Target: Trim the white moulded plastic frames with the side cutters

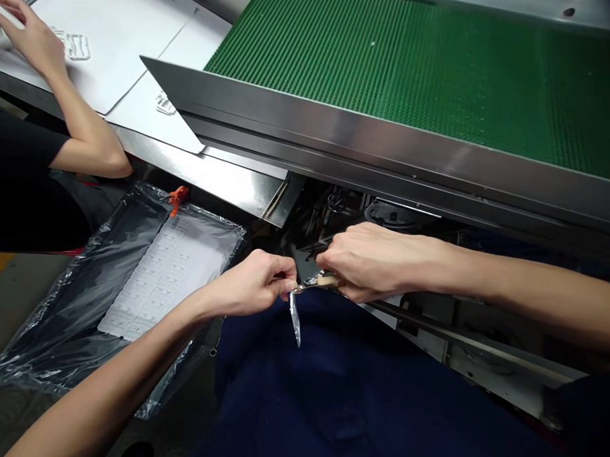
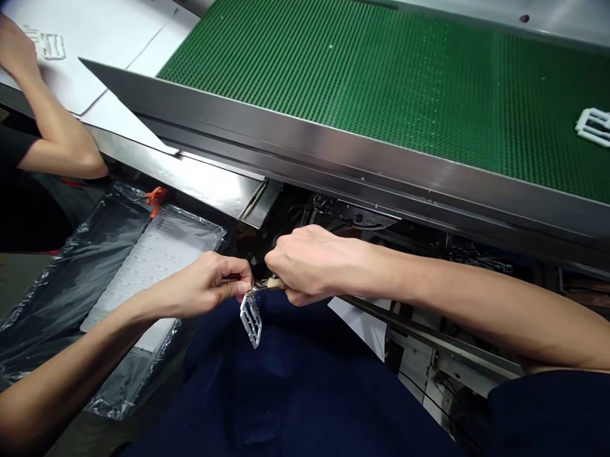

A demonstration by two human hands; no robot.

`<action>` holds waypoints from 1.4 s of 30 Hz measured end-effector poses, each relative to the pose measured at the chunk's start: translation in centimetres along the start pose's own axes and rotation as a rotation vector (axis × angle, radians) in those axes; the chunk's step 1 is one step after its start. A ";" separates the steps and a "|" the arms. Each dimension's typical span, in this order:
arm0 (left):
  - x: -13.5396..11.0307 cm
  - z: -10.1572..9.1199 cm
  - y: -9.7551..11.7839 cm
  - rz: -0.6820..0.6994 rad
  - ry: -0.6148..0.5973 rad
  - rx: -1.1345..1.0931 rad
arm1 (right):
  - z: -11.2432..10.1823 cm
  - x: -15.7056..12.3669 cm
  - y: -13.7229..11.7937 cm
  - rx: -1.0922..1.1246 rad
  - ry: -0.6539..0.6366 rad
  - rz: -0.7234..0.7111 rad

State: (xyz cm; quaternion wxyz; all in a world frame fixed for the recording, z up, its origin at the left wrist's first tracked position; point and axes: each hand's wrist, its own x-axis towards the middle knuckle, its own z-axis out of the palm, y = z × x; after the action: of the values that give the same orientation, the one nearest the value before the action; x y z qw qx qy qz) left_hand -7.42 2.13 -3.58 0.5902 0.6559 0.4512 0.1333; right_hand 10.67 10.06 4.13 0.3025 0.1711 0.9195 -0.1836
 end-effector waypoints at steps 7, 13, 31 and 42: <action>-0.3 1.9 -2.4 -0.017 0.140 -0.397 | 3.3 -0.4 2.2 0.252 -0.005 0.185; -0.5 4.9 -3.9 -0.068 0.189 -0.724 | 7.8 -1.3 3.4 0.452 0.093 0.387; 0.2 5.4 -3.8 -0.193 0.323 -1.059 | 8.7 0.1 1.7 0.181 0.423 0.219; 0.3 5.4 -4.0 -0.144 0.299 -1.060 | 8.6 0.1 1.7 0.234 0.401 0.189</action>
State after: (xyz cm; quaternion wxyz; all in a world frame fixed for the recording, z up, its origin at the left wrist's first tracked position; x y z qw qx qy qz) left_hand -5.17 -1.58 -8.76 0.7768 0.2106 0.4447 0.3931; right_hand 15.56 7.79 -2.77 0.1083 0.3232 0.9135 -0.2219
